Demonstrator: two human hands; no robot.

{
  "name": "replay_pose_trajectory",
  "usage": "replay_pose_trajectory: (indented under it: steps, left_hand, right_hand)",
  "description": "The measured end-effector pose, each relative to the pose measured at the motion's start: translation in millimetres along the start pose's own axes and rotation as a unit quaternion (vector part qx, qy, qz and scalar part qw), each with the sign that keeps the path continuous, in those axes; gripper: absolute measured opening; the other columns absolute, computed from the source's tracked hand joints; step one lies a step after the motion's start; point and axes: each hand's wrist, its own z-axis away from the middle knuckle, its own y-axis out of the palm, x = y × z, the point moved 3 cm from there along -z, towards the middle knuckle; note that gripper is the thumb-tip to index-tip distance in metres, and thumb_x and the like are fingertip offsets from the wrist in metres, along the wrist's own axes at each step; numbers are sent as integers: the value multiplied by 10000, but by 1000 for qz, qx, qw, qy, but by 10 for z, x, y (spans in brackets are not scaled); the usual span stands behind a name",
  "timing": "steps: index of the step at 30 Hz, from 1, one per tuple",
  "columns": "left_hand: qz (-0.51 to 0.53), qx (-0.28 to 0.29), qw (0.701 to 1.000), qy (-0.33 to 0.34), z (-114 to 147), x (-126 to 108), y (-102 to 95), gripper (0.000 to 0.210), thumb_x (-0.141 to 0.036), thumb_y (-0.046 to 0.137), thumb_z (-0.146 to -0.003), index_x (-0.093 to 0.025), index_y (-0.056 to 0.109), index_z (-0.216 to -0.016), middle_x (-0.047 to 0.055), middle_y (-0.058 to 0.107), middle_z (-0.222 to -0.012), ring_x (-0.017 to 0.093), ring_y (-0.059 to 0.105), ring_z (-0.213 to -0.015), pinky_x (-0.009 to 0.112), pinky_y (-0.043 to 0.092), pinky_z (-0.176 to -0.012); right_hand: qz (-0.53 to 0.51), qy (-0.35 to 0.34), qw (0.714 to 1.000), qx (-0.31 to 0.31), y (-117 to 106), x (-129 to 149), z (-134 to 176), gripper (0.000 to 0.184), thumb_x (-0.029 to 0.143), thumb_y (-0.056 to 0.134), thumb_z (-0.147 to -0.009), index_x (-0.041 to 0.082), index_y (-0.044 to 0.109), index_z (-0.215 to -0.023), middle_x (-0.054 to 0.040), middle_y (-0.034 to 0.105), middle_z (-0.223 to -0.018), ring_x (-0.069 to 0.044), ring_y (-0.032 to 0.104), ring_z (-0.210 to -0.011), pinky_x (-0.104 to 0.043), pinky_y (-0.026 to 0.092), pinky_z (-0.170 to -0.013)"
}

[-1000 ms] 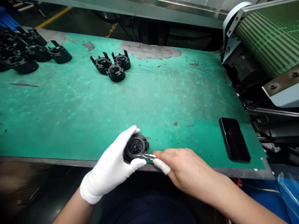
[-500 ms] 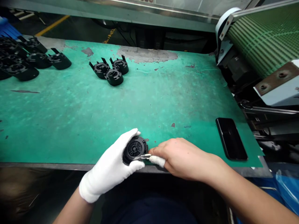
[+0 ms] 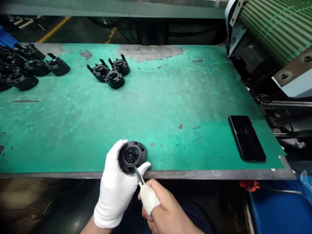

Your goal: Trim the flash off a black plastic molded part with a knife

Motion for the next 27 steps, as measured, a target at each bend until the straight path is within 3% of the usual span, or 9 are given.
replay_pose_trajectory:
  steps: [3,8,11,14,20,27]
  left_hand:
    - [2,4,1000,-7,-11,2,-3,835,-465,816,-779,-163,410,-1442,171,551,-1374,326,569,-1280,513,483,-1115]
    - [-14,5,1000,-5,5,37,20,891,-552,812,-750,-156,416,-1442,175,548,-1375,344,554,-1300,520,464,-1134]
    - [-5,-5,1000,-6,20,55,22,916,-558,825,-733,-163,411,-1448,169,555,-1365,340,567,-1284,511,469,-1130]
    - [18,-11,999,-26,37,61,20,932,-557,841,-715,-187,405,-1451,154,565,-1354,331,598,-1240,502,491,-1108]
    - [5,-33,999,-28,55,66,40,956,-622,842,-672,-197,427,-1420,151,599,-1297,355,635,-1179,540,531,-1042]
    - [1,-42,999,-9,67,43,46,855,-561,833,-723,-204,441,-1394,146,609,-1291,348,640,-1180,534,540,-1026]
  right_hand:
    - [30,-17,999,15,6,-14,-17,313,543,562,-924,242,483,-958,96,404,-618,-58,262,-456,-189,192,-411]
    - [199,-94,971,88,158,-20,-7,334,529,743,-786,239,601,-870,25,570,-714,-129,503,-659,-245,359,-587]
    - [39,-47,996,70,226,-53,-25,373,582,669,-834,227,564,-878,60,507,-612,-82,416,-524,-218,278,-509]
    - [-132,6,990,54,261,-137,-55,407,622,622,-869,232,504,-875,108,413,-535,-45,275,-412,-203,132,-439]
    - [-182,-7,982,45,304,-250,-108,498,695,653,-831,220,504,-860,104,428,-528,-31,280,-388,-196,98,-403]
    - [-200,-40,979,11,378,-250,-139,514,702,671,-825,221,489,-817,111,362,-525,-31,211,-395,-199,107,-403]
